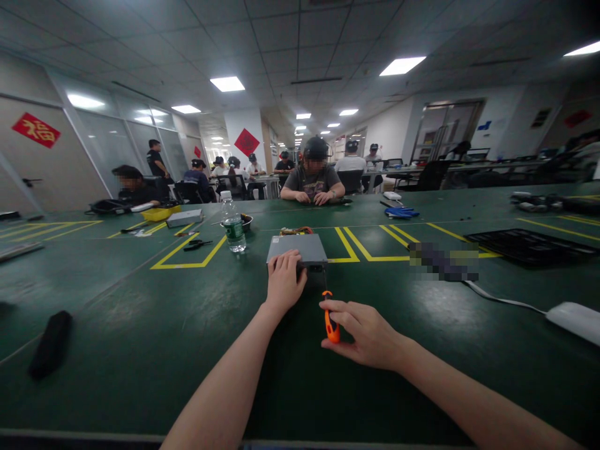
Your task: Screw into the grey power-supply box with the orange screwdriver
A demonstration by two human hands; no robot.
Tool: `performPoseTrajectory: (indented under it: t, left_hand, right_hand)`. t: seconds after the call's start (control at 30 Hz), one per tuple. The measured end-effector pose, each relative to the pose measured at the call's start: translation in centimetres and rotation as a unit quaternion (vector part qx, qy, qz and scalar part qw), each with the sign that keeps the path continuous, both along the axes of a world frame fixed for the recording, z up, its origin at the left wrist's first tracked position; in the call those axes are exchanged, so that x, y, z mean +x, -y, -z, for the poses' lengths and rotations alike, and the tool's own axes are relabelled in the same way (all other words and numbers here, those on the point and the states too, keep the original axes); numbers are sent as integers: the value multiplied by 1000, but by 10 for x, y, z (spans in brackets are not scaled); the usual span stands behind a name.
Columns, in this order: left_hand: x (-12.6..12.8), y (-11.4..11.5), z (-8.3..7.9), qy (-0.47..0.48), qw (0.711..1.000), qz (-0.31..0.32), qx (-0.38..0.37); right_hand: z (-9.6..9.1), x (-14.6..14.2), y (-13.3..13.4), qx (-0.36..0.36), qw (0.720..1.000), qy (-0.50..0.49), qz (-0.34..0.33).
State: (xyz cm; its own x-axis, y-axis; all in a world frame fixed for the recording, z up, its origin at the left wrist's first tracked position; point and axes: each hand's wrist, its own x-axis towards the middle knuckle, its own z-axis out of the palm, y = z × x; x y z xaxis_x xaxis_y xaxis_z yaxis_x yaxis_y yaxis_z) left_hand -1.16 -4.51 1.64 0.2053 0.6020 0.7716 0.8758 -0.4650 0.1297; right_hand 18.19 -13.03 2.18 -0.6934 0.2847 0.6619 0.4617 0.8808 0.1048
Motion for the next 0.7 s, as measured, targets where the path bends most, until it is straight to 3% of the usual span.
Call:
performPoseTrajectory:
  t: [0.2,0.43,0.57,0.7]
  left_hand:
    - [0,0,0,0,1000,1,0]
    - [0,0,0,0,1000,0,-4]
    - [0,0,0,0,1000,1,-2]
    - [0,0,0,0,1000,-1,-4]
  right_hand:
    - [-7,2,6,-11,997,72,9]
    - [-1,0,2,-15,1000,3,5]
    - [-5,1,3,-37,998,47,5]
    - [-8,-2,4,-2,997,73,-2]
